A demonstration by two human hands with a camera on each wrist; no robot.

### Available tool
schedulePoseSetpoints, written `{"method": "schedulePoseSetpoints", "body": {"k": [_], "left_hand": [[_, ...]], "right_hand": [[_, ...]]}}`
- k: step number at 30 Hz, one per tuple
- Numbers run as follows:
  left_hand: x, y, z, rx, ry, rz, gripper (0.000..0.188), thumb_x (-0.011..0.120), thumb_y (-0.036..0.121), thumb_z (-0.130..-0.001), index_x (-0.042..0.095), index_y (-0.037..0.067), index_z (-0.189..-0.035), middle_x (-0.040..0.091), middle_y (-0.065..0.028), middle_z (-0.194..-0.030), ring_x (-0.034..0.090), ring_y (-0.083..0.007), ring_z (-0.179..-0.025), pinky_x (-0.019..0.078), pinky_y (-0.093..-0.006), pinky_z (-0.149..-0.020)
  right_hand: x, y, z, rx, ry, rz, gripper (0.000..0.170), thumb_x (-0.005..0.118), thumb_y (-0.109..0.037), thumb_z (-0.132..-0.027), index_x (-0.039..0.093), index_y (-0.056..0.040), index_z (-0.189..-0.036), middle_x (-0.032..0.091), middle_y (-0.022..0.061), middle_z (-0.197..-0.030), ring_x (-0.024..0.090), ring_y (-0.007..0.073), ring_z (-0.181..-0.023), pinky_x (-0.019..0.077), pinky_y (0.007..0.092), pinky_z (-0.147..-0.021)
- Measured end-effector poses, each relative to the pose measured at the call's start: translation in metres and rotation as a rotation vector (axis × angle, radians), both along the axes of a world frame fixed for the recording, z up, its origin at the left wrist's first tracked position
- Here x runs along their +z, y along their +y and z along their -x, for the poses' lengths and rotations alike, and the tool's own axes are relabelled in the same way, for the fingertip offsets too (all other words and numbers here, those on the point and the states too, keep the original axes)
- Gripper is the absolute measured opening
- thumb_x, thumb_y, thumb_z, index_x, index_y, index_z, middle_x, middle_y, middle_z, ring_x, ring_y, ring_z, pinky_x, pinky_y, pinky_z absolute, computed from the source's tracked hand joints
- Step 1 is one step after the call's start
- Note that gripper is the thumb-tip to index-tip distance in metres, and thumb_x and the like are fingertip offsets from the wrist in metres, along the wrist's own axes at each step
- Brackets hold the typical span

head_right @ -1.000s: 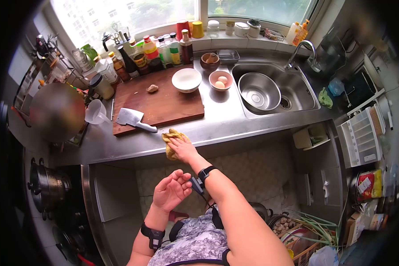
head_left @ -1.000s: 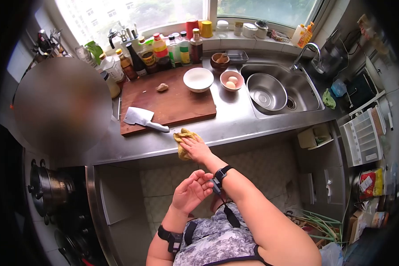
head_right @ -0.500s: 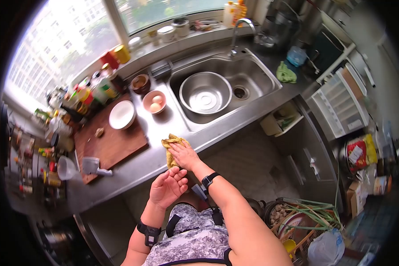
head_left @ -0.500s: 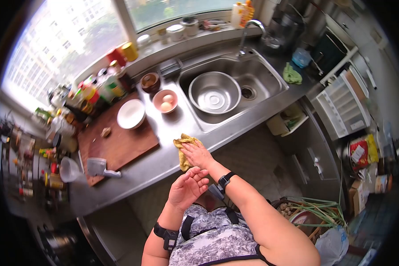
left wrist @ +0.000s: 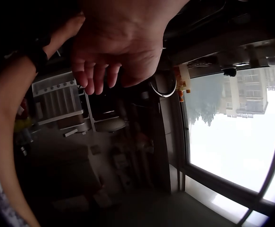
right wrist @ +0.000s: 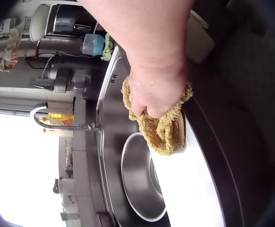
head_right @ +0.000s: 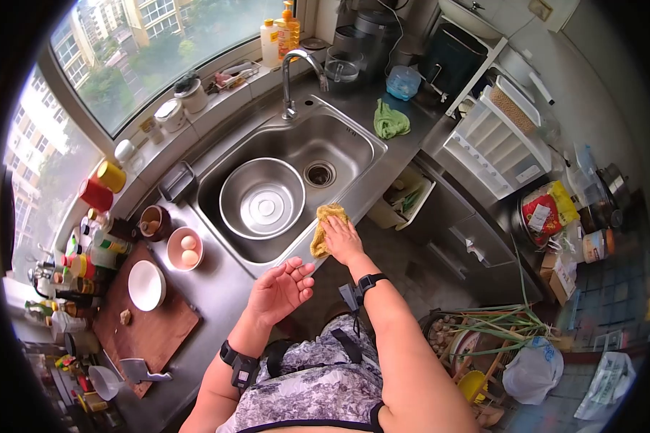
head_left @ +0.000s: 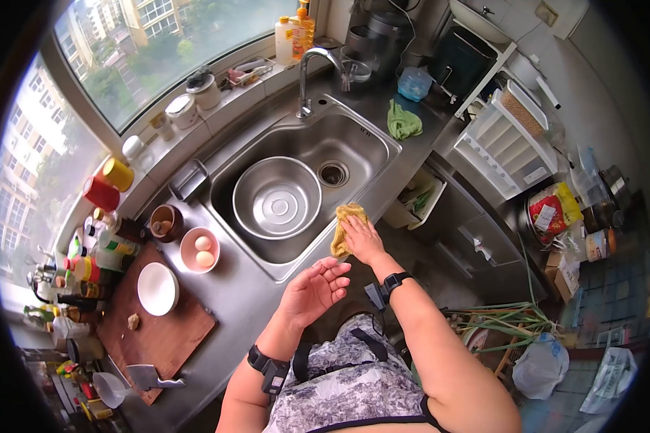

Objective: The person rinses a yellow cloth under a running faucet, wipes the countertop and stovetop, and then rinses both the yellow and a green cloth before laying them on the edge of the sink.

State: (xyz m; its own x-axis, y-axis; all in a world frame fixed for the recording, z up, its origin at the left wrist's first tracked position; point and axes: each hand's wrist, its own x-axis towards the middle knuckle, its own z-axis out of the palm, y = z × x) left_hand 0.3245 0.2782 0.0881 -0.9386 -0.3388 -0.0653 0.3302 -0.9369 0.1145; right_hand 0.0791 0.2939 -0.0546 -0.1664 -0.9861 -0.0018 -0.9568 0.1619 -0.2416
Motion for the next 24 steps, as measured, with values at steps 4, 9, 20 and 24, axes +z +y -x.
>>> {"method": "schedulePoseSetpoints", "body": {"k": [4, 9, 20, 24], "left_hand": [[-0.004, -0.020, 0.040, -0.038, -0.004, -0.027, 0.030, 0.051, 0.026, -0.092, 0.055, 0.007, -0.115, 0.058, -0.0125, -0.120, 0.058, -0.0244, -0.103, 0.0459, -0.0359, -0.089], [-0.017, -0.054, 0.105, 0.006, -0.073, -0.050, 0.029, 0.051, 0.026, -0.093, 0.056, 0.006, -0.114, 0.059, -0.0126, -0.118, 0.059, -0.0245, -0.102, 0.0471, -0.0352, -0.087], [-0.026, -0.130, 0.273, 0.182, -0.183, -0.118, 0.028, 0.051, 0.025, -0.092, 0.059, 0.007, -0.112, 0.060, -0.0120, -0.117, 0.059, -0.0253, -0.101, 0.0471, -0.0353, -0.087], [-0.034, -0.155, 0.296, 0.277, -0.172, -0.184, 0.028, 0.050, 0.024, -0.093, 0.058, 0.007, -0.113, 0.059, -0.0135, -0.118, 0.059, -0.0252, -0.102, 0.0478, -0.0361, -0.087]], "right_hand": [[-0.008, -0.016, 0.048, -0.007, -0.025, 0.068, 0.046, 0.049, -0.025, -0.090, 0.043, -0.0155, -0.134, 0.037, 0.0070, -0.143, 0.031, 0.0235, -0.134, 0.0229, 0.0475, -0.110], [-0.009, -0.056, 0.134, -0.023, 0.003, 0.105, 0.043, 0.050, -0.025, -0.089, 0.046, -0.0136, -0.131, 0.039, 0.0072, -0.141, 0.033, 0.0231, -0.134, 0.0239, 0.0483, -0.110], [-0.012, -0.149, 0.324, 0.053, 0.034, 0.277, 0.019, 0.056, -0.021, -0.083, 0.058, -0.0079, -0.096, 0.057, 0.0075, -0.105, 0.049, 0.0246, -0.111, 0.0287, 0.0469, -0.107], [-0.018, -0.165, 0.319, 0.034, 0.056, 0.322, 0.014, 0.058, -0.021, -0.082, 0.056, -0.0082, -0.088, 0.055, 0.0094, -0.093, 0.051, 0.0288, -0.098, 0.0363, 0.0465, -0.094]]}}
